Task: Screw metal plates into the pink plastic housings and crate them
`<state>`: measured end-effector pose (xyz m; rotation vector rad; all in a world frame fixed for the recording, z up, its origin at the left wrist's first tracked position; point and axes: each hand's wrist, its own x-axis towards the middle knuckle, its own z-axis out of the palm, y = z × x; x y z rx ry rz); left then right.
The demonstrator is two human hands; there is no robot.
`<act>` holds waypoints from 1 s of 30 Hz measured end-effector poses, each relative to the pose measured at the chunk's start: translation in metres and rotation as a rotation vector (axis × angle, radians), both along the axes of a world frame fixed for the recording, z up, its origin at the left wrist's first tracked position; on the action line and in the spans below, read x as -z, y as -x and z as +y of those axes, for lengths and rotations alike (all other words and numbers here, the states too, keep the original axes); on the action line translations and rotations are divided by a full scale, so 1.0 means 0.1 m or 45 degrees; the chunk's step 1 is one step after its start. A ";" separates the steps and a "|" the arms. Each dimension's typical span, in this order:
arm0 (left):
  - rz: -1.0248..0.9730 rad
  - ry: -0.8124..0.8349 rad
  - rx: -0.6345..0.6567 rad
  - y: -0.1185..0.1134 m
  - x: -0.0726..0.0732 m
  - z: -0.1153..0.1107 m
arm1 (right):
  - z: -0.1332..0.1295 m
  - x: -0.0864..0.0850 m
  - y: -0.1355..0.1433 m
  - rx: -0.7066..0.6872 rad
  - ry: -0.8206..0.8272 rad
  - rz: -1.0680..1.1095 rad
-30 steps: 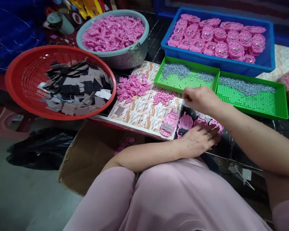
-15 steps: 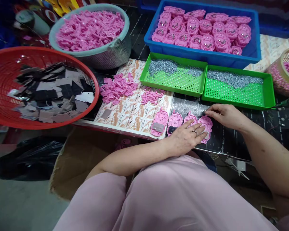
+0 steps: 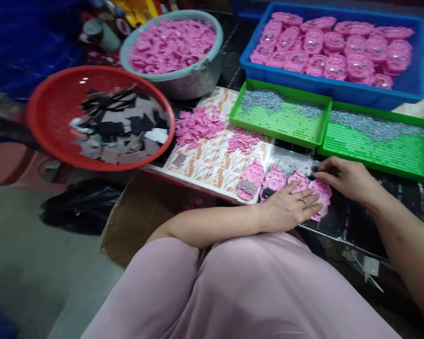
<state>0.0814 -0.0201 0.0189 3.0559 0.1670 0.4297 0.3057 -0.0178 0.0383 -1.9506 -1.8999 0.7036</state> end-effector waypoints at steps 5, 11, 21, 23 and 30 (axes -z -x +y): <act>0.136 -0.006 -0.007 -0.01 -0.10 0.00 | -0.08 0.07 -0.06 0.098 0.008 -0.016; 0.143 -0.039 -0.001 0.00 -0.17 0.00 | -0.10 0.20 -0.09 0.285 0.004 0.024; 0.117 -0.021 -0.001 -0.01 -0.11 0.01 | -0.07 0.11 0.00 0.240 0.093 -0.074; 0.128 -0.024 -0.008 -0.02 -0.10 -0.01 | -0.07 0.11 0.00 0.261 0.085 -0.043; -0.118 -0.031 -0.113 0.19 -0.18 0.21 | -0.14 0.10 -0.08 0.313 0.060 0.105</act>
